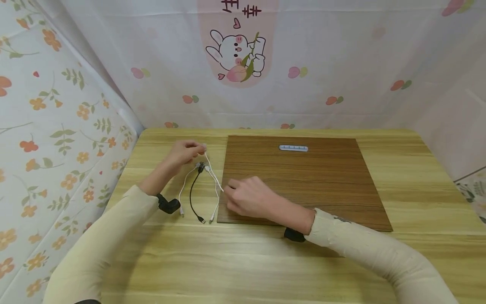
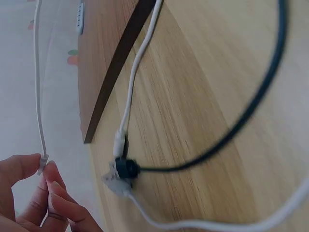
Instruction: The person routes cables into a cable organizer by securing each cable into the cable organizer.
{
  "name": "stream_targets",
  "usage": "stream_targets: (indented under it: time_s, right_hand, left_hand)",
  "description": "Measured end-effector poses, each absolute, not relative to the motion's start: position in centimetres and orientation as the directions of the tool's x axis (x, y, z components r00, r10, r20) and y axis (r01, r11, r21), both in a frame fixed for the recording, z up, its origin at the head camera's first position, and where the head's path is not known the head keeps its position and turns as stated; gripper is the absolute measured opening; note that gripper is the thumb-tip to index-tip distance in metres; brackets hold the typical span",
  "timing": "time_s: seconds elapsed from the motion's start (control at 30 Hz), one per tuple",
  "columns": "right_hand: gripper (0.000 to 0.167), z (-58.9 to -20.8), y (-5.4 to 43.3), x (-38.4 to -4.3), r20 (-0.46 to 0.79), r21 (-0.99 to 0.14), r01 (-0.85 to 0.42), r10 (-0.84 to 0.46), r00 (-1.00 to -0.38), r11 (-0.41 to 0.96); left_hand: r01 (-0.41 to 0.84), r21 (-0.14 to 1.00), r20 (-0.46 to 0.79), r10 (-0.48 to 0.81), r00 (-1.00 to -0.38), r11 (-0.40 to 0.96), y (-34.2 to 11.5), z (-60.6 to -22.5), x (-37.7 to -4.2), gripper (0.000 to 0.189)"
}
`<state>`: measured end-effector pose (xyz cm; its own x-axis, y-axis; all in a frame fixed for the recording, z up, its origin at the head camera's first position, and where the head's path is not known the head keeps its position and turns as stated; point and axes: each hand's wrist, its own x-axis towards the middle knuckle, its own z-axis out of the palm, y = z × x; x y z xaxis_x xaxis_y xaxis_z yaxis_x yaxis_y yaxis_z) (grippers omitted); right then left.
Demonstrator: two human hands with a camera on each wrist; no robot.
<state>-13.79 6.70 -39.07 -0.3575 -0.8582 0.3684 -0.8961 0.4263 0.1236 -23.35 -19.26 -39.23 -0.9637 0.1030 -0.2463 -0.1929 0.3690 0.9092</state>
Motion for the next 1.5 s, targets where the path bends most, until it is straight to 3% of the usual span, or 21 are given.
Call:
stream_targets:
  time_s: [0.37, 0.63, 0.93, 1.5]
  right_hand:
    - [0.01, -38.8, 7.9, -13.8, 0.277, 0.17, -0.897, -0.893, -0.355, 0.409]
    - [0.012, -38.6, 8.8, -13.8, 0.331, 0.197, -0.883, -0.876, -0.35, 0.427]
    - [0.011, -38.3, 10.5, -13.7, 0.387, 0.135, -0.855, -0.821, -0.42, 0.501]
    - [0.017, -38.8, 12.8, -13.3, 0.273, 0.201, -0.808, -0.824, -0.496, 0.553]
  left_hand:
    - [-0.183, 0.935, -0.234, 0.141, -0.962, 0.304, -16.4, -39.9, -24.4, 0.021]
    - [-0.192, 0.935, -0.242, 0.14, -0.96, 0.299, -14.7, -40.1, -25.3, 0.015]
    - [-0.167, 0.941, -0.225, 0.175, -0.959, 0.296, -12.8, -39.7, -26.0, 0.016]
    - [-0.131, 0.956, -0.191, 0.217, -0.957, 0.263, -7.4, -39.2, -28.0, 0.014]
